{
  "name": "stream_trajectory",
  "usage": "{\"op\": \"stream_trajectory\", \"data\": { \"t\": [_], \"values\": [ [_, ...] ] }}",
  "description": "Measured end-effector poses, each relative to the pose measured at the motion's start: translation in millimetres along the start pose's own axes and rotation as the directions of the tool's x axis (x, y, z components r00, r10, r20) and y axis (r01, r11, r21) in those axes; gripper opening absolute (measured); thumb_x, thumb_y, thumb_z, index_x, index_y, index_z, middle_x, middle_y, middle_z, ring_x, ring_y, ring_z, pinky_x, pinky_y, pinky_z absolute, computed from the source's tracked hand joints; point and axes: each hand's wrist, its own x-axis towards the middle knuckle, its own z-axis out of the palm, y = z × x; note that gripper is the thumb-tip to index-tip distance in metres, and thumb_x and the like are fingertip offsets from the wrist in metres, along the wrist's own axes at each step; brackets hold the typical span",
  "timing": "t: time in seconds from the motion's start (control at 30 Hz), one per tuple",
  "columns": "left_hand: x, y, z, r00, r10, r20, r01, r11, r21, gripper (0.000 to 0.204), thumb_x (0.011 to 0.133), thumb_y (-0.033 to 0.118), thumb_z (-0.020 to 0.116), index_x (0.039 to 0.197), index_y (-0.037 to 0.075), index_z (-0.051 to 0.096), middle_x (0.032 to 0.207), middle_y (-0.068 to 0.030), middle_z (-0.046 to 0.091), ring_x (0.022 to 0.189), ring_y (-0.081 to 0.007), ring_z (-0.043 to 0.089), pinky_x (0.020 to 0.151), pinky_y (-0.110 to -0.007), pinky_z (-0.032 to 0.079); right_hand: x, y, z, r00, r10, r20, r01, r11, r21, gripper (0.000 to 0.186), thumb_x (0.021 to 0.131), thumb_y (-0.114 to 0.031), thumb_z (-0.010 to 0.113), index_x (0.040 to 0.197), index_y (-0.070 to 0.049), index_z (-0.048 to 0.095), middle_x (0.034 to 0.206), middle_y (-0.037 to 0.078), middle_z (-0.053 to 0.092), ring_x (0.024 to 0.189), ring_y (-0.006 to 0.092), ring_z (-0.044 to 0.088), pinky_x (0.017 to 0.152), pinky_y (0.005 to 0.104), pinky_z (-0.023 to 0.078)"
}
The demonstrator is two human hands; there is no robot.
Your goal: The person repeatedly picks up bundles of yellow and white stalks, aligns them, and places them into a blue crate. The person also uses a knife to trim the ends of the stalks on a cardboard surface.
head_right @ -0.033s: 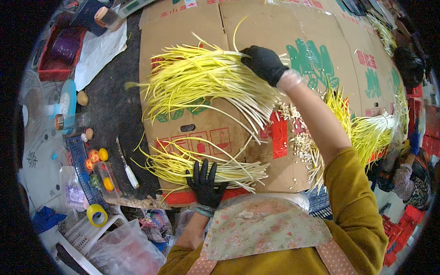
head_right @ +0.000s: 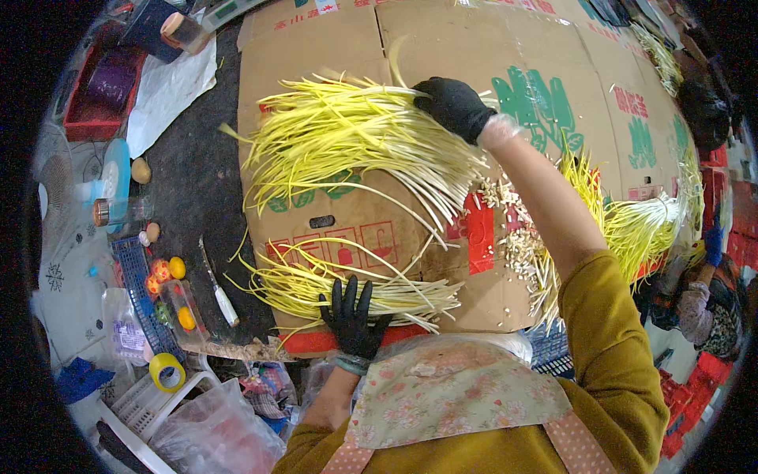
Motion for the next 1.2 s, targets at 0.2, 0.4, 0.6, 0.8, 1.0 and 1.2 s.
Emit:
{"op": "stream_trajectory", "data": {
  "t": [0.2, 0.4, 0.6, 0.8, 1.0, 1.2],
  "values": [
    [3, -3, -5, 0.999, 0.039, -0.028, -0.04, 0.999, -0.036, 0.06, 0.082, 0.053, 0.055, 0.13, 0.018, 0.047, 0.14, -0.0088, 0.038, 0.134, -0.0309, 0.026, 0.108, -0.055, 0.007, 17, 10, -4, 1.0, -0.011, -0.007, 0.011, 0.999, -0.036, 0.03, 0.083, -0.024, 0.059, 0.104, -0.003, 0.063, 0.099, 0.018, 0.064, 0.091, 0.034, 0.061, 0.083, 0.0383, 0.048],
    [5, -2, -6, 1.0, 0.015, -0.005, -0.015, 0.999, -0.033, 0.061, 0.08, 0.053, 0.057, 0.13, 0.018, 0.048, 0.14, -0.0087, 0.039, 0.133, -0.0312, 0.027, 0.108, -0.055, 0.009, 35, 14, -19, 0.999, 0.034, 0.011, -0.033, 0.998, -0.055, 0.031, 0.083, -0.023, 0.061, 0.108, -0.005, 0.063, 0.104, 0.017, 0.063, 0.095, 0.0331, 0.06, 0.085, 0.0368, 0.047],
    [-1, -2, 0, 1.0, -0.019, 0.008, 0.019, 1.0, -0.02, 0.062, 0.081, 0.056, 0.053, 0.131, 0.02, 0.046, 0.142, -0.0067, 0.036, 0.136, -0.0296, 0.022, 0.107, -0.052, 0.005, -11, -33, -30, 0.906, -0.309, -0.29, 0.292, 0.951, -0.1, 0.026, 0.079, -0.018, 0.06, 0.102, -0.008, 0.064, 0.095, 0.014, 0.063, 0.085, 0.0329, 0.06, 0.076, 0.0409, 0.047],
    [4, -2, -8, 1.0, 0.013, 0.017, -0.013, 0.999, -0.032, 0.062, 0.081, 0.054, 0.054, 0.131, 0.019, 0.046, 0.142, -0.007, 0.037, 0.135, -0.0302, 0.024, 0.108, -0.053, 0.007, -19, -24, 18, 0.893, -0.429, -0.137, 0.418, 0.902, -0.106, 0.034, 0.071, -0.004, 0.053, 0.103, -0.011, 0.064, 0.102, 0.012, 0.062, 0.092, 0.0305, 0.058, 0.08, 0.0395, 0.048],
    [5, -1, -7, 1.0, 0.006, 0.018, -0.006, 1.0, -0.025, 0.061, 0.081, 0.052, 0.056, 0.13, 0.018, 0.047, 0.14, -0.0082, 0.038, 0.134, -0.0311, 0.025, 0.109, -0.054, 0.008, 19, 1, -1, 0.945, -0.322, -0.05, 0.311, 0.937, -0.157, 0.048, 0.065, -0.003, 0.061, 0.113, -0.01, 0.06, 0.113, 0.013, 0.059, 0.105, 0.0325, 0.053, 0.091, 0.0415, 0.043],
    [5, -2, -6, 1.0, 0.016, 0.011, -0.016, 1.0, -0.021, 0.06, 0.082, 0.052, 0.054, 0.131, 0.019, 0.046, 0.14, -0.0074, 0.038, 0.134, -0.0309, 0.025, 0.108, -0.053, 0.008, 6, -19, -13, 0.923, -0.351, -0.158, 0.314, 0.925, -0.215, 0.044, 0.07, -0.01, 0.064, 0.114, -0.013, 0.059, 0.115, 0.011, 0.058, 0.107, 0.0315, 0.051, 0.088, 0.0421, 0.042]
  ]
}}
